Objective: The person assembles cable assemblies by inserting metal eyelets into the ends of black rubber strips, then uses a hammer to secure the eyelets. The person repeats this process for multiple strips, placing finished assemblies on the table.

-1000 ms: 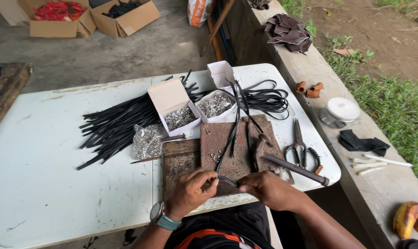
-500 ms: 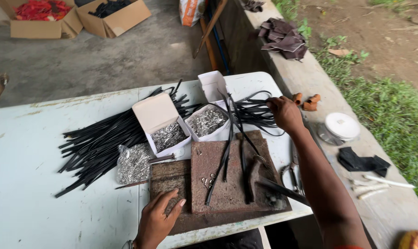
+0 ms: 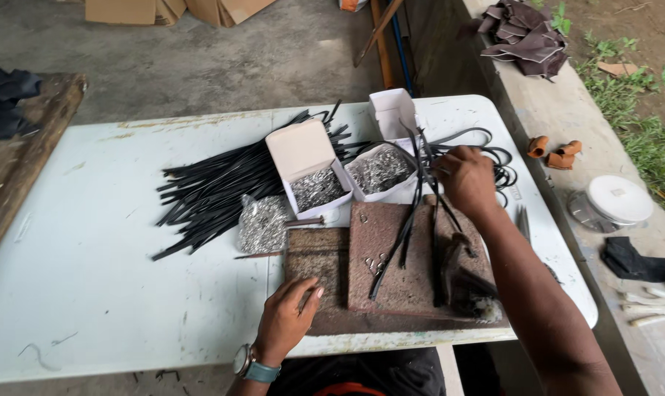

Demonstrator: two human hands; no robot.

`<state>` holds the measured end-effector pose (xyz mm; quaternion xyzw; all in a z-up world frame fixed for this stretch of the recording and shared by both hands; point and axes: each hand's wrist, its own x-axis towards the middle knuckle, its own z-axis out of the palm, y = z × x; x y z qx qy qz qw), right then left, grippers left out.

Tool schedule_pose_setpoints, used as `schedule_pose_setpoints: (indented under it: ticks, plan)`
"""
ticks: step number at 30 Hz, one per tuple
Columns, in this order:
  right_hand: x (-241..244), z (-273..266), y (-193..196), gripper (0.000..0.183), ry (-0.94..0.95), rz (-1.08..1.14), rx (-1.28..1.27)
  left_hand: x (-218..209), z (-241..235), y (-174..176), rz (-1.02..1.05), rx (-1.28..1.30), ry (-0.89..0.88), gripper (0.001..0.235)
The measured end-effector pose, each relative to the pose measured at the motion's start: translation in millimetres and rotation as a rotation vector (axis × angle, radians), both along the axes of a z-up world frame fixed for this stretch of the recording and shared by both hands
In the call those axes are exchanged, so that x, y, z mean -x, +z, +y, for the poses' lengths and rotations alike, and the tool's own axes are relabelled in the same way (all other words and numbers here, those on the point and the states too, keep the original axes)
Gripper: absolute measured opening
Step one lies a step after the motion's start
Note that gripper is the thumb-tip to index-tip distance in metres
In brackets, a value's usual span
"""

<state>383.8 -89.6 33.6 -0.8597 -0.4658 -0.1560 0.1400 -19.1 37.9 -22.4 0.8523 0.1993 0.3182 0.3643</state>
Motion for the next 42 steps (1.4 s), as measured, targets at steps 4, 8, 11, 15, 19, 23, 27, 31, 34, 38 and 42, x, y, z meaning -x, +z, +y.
schedule_pose_setpoints:
  ticks: [4, 8, 11, 15, 19, 23, 27, 31, 34, 38, 42]
  plan:
    - [81, 62, -3, 0.008, 0.474, 0.068, -0.220, 13, 9, -4, 0.054, 0.103, 0.043, 0.027]
    - [161, 133, -17, 0.009, 0.712, 0.067, -0.158, 28, 23, -12, 0.083, 0.100, 0.084, 0.025]
    - [190, 174, -25, 0.008, 0.606, 0.114, 0.017, 33, 41, -17, -0.001, -0.022, 0.204, 0.023]
    - [202, 192, -29, 0.009, 0.560, 0.046, 0.167, 16, 108, -23, 0.030, -0.181, 0.382, 0.027]
    - [215, 152, -16, 0.012, 0.641, 0.115, 0.021, -29, 145, -38, 0.199, -0.237, 0.272, 0.032]
    - [202, 52, 10, 0.017, 0.498, 0.404, -0.091, -40, 163, -50, 0.347, -0.228, 0.262, 0.011]
    - [153, -59, 20, 0.019, 0.196, 0.395, -0.182, -28, 169, -50, 0.112, -0.350, 0.259, 0.011]
    - [99, -145, 9, 0.020, -0.187, 0.556, -0.275, -21, 167, -16, 0.048, -0.427, 0.251, 0.008]
    - [61, -188, -6, 0.031, -0.479, 0.429, -0.081, -19, 149, 23, 0.003, -0.492, 0.199, 0.007]
    - [26, -208, -22, 0.064, -0.452, 0.397, 0.178, -52, 116, 71, -0.093, -0.489, 0.033, 0.009]
    - [18, -208, -24, 0.077, -0.426, 0.406, 0.263, -132, 57, 79, -0.207, -0.333, -0.239, 0.011]
